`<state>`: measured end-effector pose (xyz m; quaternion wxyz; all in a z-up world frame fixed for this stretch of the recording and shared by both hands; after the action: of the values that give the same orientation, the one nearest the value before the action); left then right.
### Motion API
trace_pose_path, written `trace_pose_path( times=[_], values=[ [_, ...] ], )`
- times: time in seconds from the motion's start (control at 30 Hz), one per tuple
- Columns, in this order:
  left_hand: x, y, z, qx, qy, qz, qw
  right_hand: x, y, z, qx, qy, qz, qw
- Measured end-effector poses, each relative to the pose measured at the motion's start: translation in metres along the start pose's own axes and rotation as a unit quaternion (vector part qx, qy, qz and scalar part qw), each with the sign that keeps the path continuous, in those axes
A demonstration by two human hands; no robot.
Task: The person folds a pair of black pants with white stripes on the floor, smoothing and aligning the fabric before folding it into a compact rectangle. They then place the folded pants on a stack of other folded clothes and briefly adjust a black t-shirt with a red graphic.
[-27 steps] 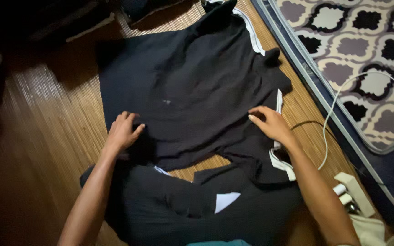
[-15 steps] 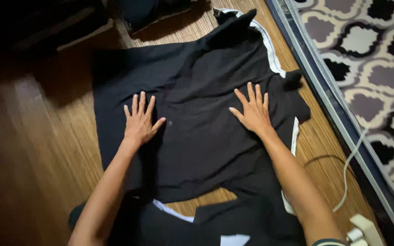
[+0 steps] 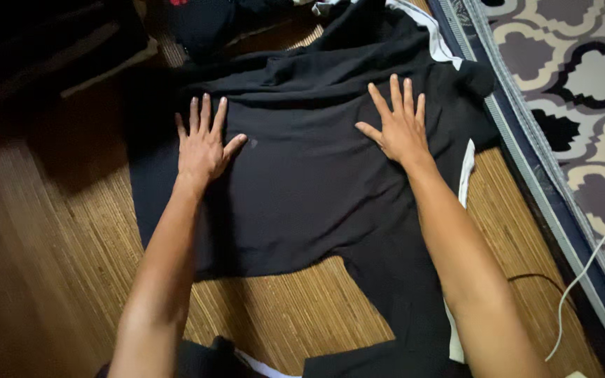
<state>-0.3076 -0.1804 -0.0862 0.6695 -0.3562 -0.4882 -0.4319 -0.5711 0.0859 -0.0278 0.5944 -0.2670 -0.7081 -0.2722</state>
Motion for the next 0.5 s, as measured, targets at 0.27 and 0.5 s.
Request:
trace_pose_path(
  times=[0.27, 0.5],
  values=[
    [0.042, 0.100, 0.101, -0.017, 0.111, 0.150, 0.982, 0.043, 0.096, -0.052, 0.092, -0.029, 0.112, 0.989],
    [-0.003, 0.217, 0.190, -0.060, 0.149, -0.036, 0.986, 0.034, 0.290, -0.037, -0.017, -0.081, -0.061, 0.995]
  ],
)
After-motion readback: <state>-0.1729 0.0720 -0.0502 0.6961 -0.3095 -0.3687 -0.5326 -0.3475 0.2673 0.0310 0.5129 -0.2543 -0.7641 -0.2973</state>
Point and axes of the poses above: each hand's wrist, its own y-axis away from the middle knuckle, its own x-axis out of the back of the hand, z = x × y, the point moved 9 cm from there along -y, towards the middle knuckle, and after that the axes turned 9 degrees about -x, right-handed, at the moved point
